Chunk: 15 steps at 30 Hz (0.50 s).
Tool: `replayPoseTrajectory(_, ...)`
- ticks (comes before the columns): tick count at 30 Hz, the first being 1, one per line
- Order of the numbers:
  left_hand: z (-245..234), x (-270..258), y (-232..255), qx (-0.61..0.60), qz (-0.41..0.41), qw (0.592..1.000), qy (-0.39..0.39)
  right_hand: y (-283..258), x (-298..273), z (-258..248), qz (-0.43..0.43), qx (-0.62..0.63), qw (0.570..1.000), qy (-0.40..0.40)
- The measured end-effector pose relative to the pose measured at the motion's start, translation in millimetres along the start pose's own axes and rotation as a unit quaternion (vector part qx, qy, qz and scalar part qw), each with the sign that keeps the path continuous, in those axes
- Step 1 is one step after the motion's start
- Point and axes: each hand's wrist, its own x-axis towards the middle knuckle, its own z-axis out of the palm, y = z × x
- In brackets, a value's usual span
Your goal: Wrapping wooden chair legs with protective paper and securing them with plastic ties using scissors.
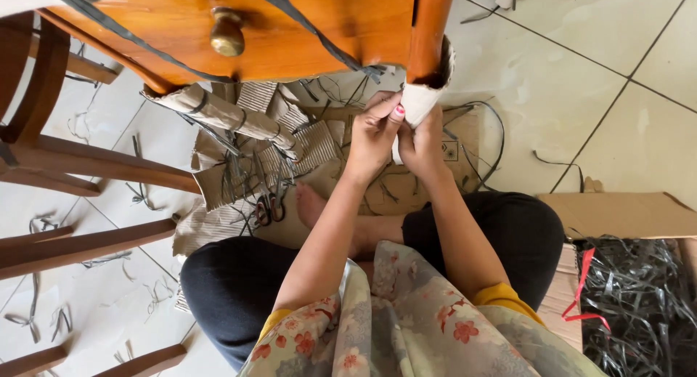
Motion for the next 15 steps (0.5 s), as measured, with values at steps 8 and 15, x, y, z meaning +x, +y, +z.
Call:
replayPoseTrajectory(8,-25,-34,27,-0.005,0.016,0.999,-0.049,-41,-41,12,-0.028,0.006,0.998,0.048)
replayPoseTrajectory(15,-43,-53,49,-0.026,0.022,0.998,-0.056,-62,-66,20,0.005,-0.004,0.999,0.041)
